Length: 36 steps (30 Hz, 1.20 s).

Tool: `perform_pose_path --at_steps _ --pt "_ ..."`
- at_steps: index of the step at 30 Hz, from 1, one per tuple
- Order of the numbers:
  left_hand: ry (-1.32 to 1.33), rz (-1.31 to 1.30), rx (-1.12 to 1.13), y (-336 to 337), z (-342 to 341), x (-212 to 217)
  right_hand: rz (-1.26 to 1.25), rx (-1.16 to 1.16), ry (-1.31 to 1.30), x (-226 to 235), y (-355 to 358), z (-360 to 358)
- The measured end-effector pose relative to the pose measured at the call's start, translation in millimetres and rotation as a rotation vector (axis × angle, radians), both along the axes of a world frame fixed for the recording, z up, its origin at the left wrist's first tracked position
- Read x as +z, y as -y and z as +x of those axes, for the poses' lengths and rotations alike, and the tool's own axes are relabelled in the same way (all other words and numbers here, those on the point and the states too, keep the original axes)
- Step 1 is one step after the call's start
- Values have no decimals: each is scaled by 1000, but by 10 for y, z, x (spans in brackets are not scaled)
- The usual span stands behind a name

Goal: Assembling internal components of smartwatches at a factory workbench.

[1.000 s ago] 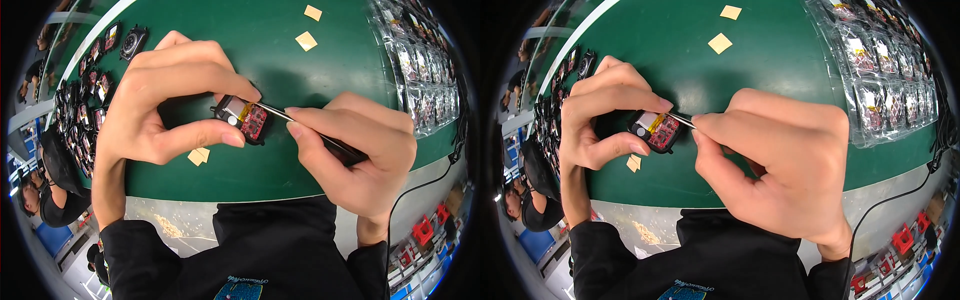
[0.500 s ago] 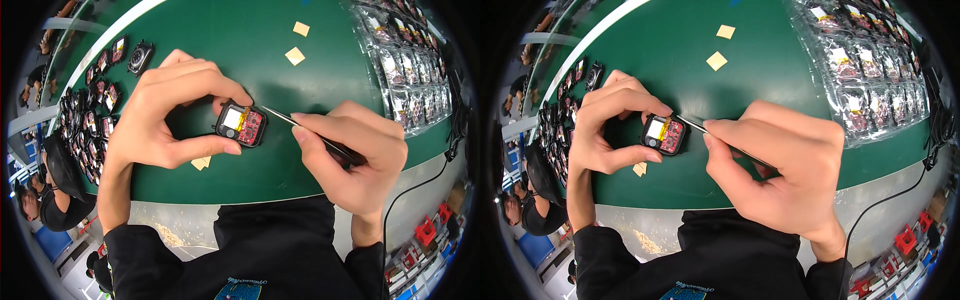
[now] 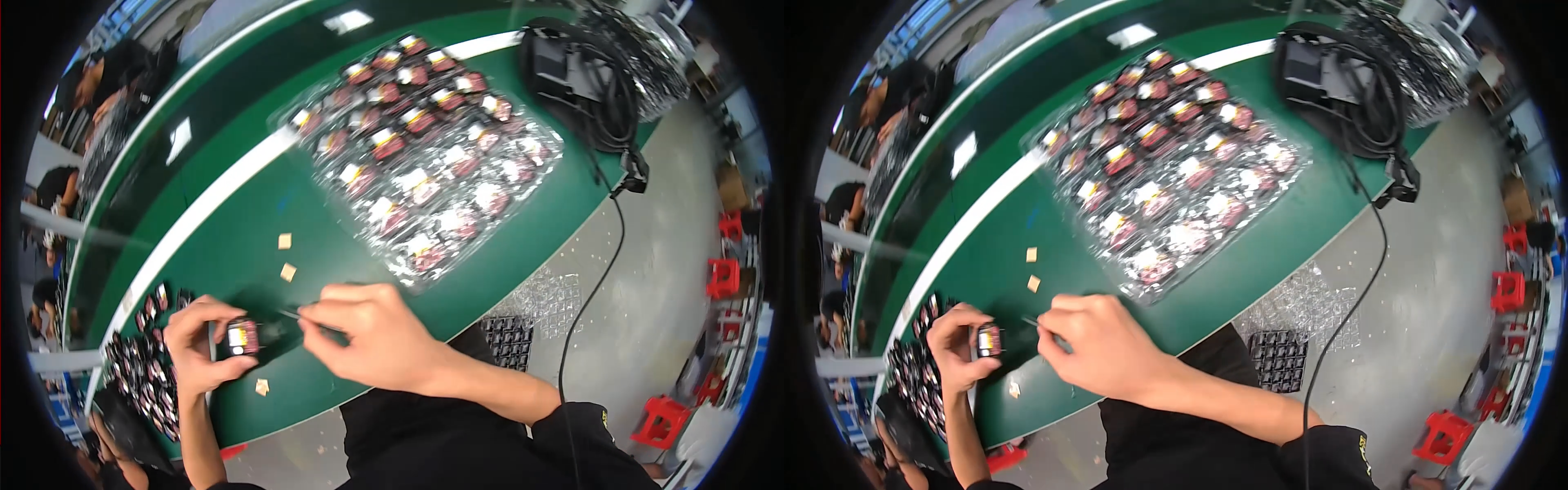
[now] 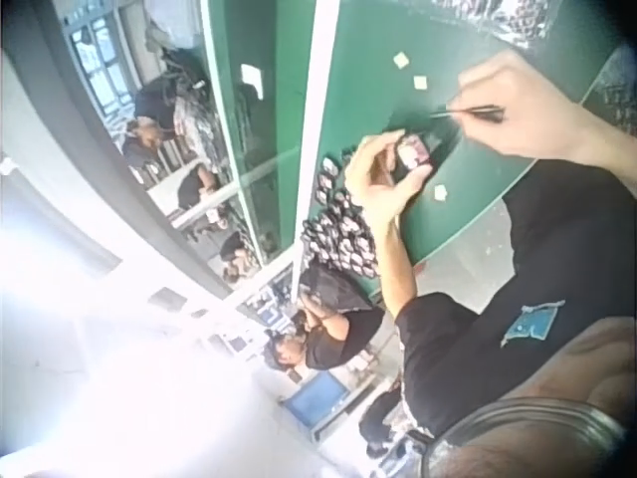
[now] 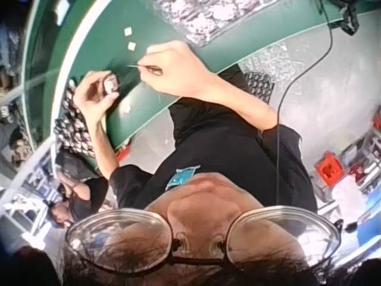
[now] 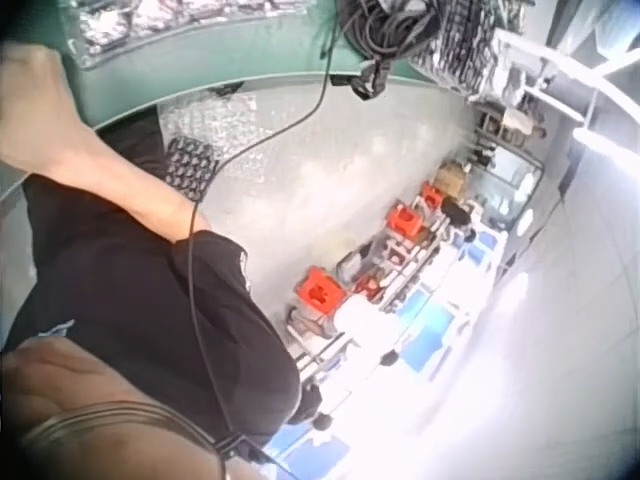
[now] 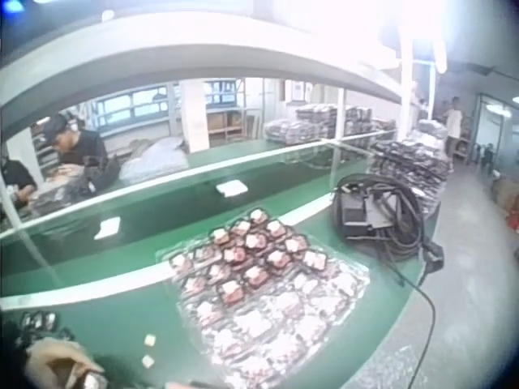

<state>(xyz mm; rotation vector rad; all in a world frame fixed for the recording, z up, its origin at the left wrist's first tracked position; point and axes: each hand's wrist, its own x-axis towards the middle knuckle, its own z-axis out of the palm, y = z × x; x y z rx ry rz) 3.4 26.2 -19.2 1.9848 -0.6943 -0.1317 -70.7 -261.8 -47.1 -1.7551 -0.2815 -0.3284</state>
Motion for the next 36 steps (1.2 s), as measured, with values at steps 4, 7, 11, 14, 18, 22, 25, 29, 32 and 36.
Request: perform_pose_path --at_steps 4,7,11,14,18,22,25,29,32,36 --pt "60 -81 -75 394 309 328 -13 47 -15 -21 -13 -11" --pt "170 -14 -290 1460 679 510 -53 4 -10 -131 81 28" --pt "270 65 -504 2624 908 724 -78 6 80 -144 74 53" --pt "474 7 -649 3264 1093 590 -52 52 32 -69 -8 24" --pt "666 159 -731 3791 1156 391 -52 24 70 -143 -19 44" --pt "637 282 -657 3545 1123 336 -89 57 24 -83 -43 18" --pt "600 173 -529 2959 997 340 -67 52 69 -104 -20 9" --pt "545 272 -278 1738 717 300 -58 49 16 -20 29 4" --pt "537 446 19 765 367 332 -69 33 12 31 80 -12" --pt "500 654 529 -609 -363 380 -106 60 12 118 49 -19"
